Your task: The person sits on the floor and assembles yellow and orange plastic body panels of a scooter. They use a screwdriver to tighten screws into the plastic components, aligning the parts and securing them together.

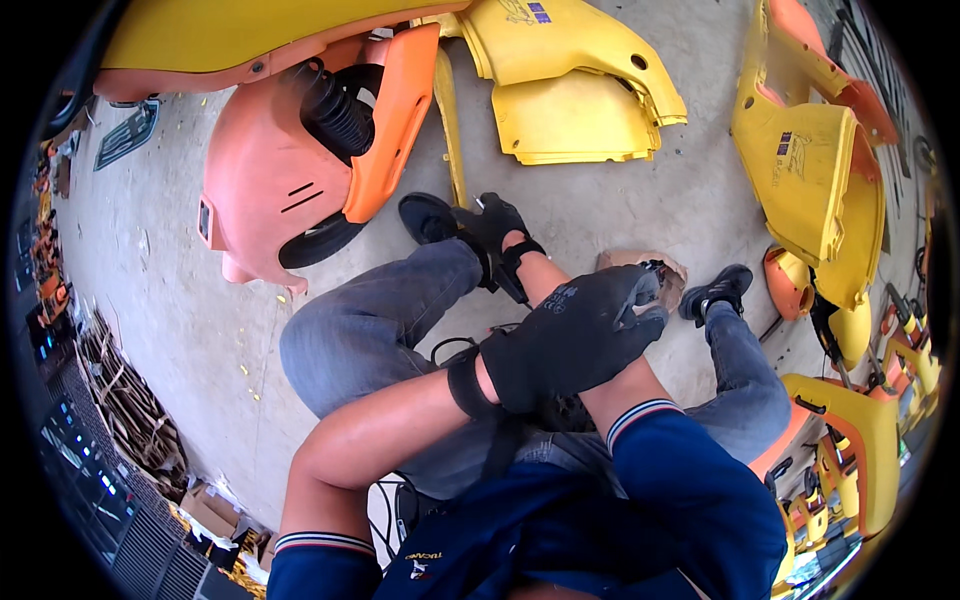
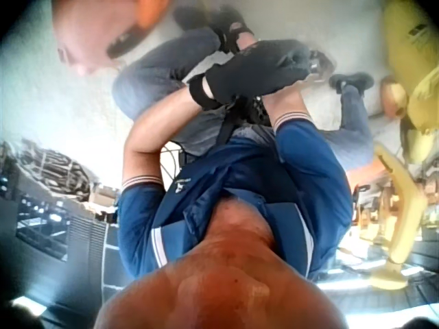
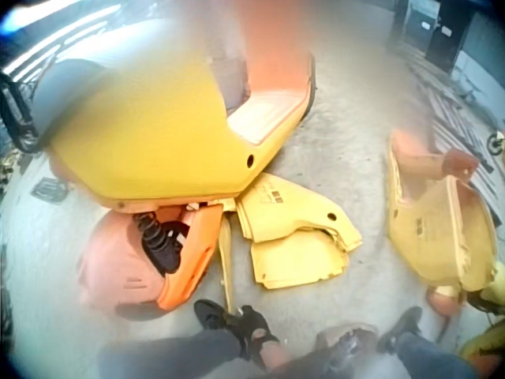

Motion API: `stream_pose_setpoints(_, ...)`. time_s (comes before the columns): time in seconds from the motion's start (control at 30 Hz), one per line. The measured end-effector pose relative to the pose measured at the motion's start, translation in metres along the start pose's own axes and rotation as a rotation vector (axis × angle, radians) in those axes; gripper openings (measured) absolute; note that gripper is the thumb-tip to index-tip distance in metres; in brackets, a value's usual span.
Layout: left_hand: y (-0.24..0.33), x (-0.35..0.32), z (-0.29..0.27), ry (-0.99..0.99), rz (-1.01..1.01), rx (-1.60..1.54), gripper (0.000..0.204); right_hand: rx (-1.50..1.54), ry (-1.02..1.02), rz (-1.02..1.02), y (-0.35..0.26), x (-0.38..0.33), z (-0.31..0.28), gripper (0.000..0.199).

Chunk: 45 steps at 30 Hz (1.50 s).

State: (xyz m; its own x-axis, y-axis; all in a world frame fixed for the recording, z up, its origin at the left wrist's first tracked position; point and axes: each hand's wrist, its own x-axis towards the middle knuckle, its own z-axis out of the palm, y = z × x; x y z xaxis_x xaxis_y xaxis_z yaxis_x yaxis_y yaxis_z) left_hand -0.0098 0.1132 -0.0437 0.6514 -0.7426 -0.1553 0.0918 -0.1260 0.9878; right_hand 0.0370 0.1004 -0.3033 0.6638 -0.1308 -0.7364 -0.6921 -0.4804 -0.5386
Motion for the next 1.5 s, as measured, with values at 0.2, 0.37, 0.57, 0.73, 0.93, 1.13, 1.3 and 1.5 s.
stream_pose_setpoints(0.2, 0.000, 0.005, -0.006, -0.019, -0.043, -0.070, 0.035, -0.094, 0.039, 0.126, -0.024, 0.008, 0.014, 0.046)
stream_pose_setpoints(0.37, 0.004, 0.008, -0.009, -0.010, -0.026, -0.052, 0.034, -0.138, 0.143, 0.119, 0.009, 0.023, 0.002, 0.035)
stream_pose_setpoints(0.57, 0.006, 0.009, -0.013, -0.063, -0.001, 0.037, 0.032, -0.220, 0.226, 0.016, 0.053, 0.020, -0.026, 0.024)
stream_pose_setpoints(0.73, 0.015, 0.012, -0.020, -0.071, 0.079, 0.095, 0.031, -0.187, 0.330, -0.097, 0.100, -0.013, -0.049, 0.018)
stream_pose_setpoints(0.93, 0.000, 0.012, -0.012, -0.085, 0.072, 0.037, 0.027, 0.819, 0.172, -0.068, 0.114, -0.111, -0.073, 0.019)
stream_pose_setpoints(1.13, 0.009, 0.019, -0.009, -0.140, -0.020, 0.010, 0.028, 0.932, 0.235, 0.046, 0.162, -0.107, -0.081, 0.021)
stream_pose_setpoints(1.3, 0.008, 0.020, -0.005, -0.177, -0.067, 0.074, 0.031, 0.920, 0.290, 0.138, 0.198, -0.087, -0.081, 0.023)
stream_pose_setpoints(1.5, 0.008, 0.020, -0.004, -0.155, -0.124, 0.042, 0.032, 0.868, 0.296, 0.198, 0.206, -0.046, -0.093, 0.026)
